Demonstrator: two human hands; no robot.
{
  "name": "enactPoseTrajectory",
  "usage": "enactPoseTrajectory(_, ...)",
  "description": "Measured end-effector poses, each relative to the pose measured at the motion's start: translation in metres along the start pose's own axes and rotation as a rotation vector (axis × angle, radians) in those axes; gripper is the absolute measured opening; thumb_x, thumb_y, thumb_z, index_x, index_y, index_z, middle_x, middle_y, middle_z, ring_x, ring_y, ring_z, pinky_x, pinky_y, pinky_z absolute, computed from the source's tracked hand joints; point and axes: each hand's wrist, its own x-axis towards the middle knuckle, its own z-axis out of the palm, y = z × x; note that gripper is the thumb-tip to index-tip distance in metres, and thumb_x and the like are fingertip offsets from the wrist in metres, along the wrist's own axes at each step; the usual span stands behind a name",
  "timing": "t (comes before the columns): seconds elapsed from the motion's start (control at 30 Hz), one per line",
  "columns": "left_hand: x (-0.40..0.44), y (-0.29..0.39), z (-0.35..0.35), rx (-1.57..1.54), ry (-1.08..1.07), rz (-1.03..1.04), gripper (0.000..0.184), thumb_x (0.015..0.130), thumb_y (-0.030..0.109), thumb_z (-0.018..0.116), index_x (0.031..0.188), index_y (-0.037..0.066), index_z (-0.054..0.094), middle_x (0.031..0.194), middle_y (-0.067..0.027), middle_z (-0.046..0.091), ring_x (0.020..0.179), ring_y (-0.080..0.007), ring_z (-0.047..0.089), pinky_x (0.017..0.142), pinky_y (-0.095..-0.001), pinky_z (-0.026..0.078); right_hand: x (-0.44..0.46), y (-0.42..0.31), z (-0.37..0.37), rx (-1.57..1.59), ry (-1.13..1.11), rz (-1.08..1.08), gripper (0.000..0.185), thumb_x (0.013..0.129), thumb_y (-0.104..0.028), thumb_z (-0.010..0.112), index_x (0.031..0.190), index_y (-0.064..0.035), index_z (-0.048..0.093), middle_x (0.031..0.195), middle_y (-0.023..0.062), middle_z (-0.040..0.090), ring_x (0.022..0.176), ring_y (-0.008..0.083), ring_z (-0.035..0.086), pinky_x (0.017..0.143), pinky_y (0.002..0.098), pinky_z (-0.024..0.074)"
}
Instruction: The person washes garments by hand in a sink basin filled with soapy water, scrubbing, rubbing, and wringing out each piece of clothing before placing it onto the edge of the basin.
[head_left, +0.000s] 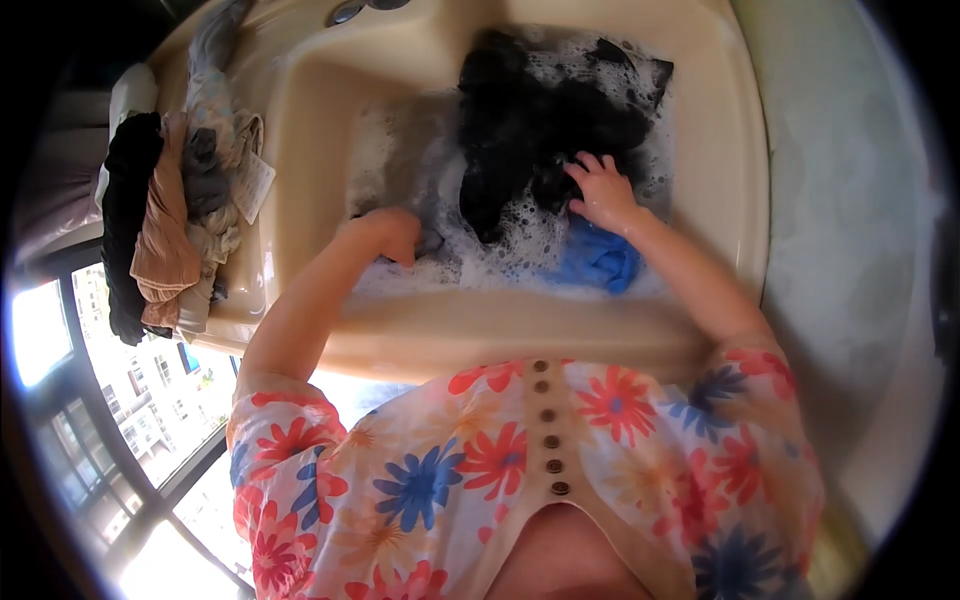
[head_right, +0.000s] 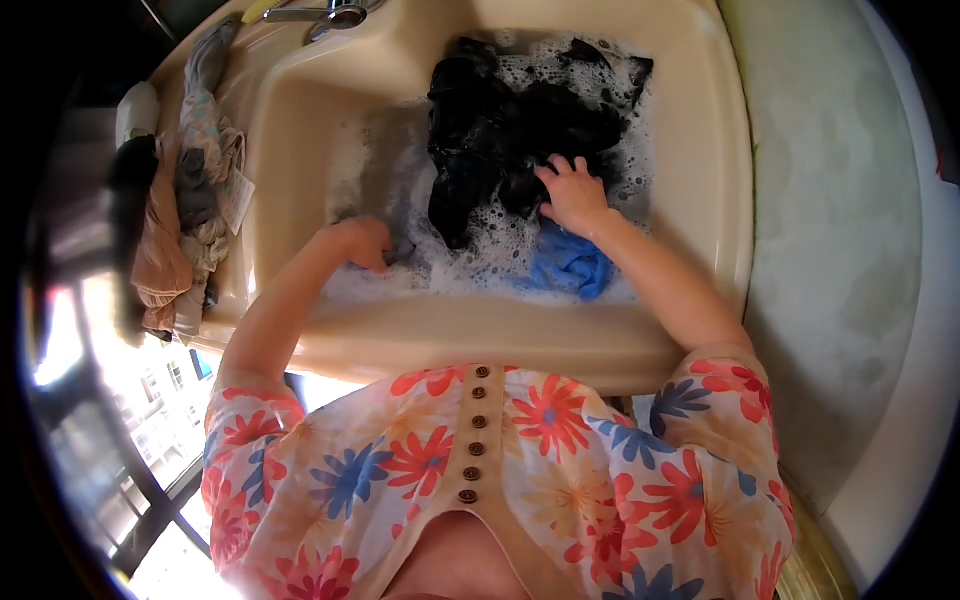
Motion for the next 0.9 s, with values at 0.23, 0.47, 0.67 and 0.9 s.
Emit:
enactPoseTrajectory(0.23,0.043,0.065,-0.018,0.016,1.058,0.218,0.025,0.068,0.02,0.062,0.09,0.008,0.063,0.081,-0.0114,0.062,0.083,-0.029,0.059,0.079,-0.0403,0.045,0.031,0.032,-0.044,0.569,-0.03,-0.023,0.034,0.069,-0.022,0.065,0.091,0.0025,0.061,0.082,0.0173,0.063,0.077,0.0281,0.059,0.074,0.0323,0.0449)
enactPoseTrajectory(0.47,0.068,-0.024,-0.068,-1.21,0.69,0.385,0.038,0.068,0.019,0.06,0.104,0.006,0.06,0.072,-0.006,0.057,0.071,-0.0116,0.056,0.057,-0.0256,0.048,0.055,0.094,-0.087,1.117,0.521,0.298,0.041,0.074,-0.024,0.069,0.103,0.0015,0.057,0.089,0.0082,0.061,0.076,0.0145,0.057,0.069,0.029,0.0472)
enactPoseTrajectory(0.67,0.076,-0.005,-0.083,-0.826,1.044,-0.247,0.063,0.065,0.045,0.066,0.113,0.007,0.054,0.108,-0.0159,0.057,0.098,-0.0295,0.056,0.086,-0.0356,0.043,0.065,0.064,-0.008,0.054,0.53,0.206,0.061,0.068,-0.028,0.07,0.121,-0.0074,0.045,0.104,0.0164,0.056,0.1,0.0319,0.052,0.083,0.0401,0.0442)
enactPoseTrajectory(0.9,0.104,-0.019,-0.059,-1.011,0.838,-0.286,0.053,0.063,0.033,0.069,0.108,0.009,0.058,0.103,-0.0164,0.06,0.091,-0.0252,0.059,0.082,-0.0325,0.045,0.09,0.109,0.003,0.437,0.115,0.308,0.051,0.065,-0.018,0.07,0.112,-0.0068,0.053,0.112,0.0152,0.054,0.096,0.0321,0.054,0.081,0.0363,0.045)
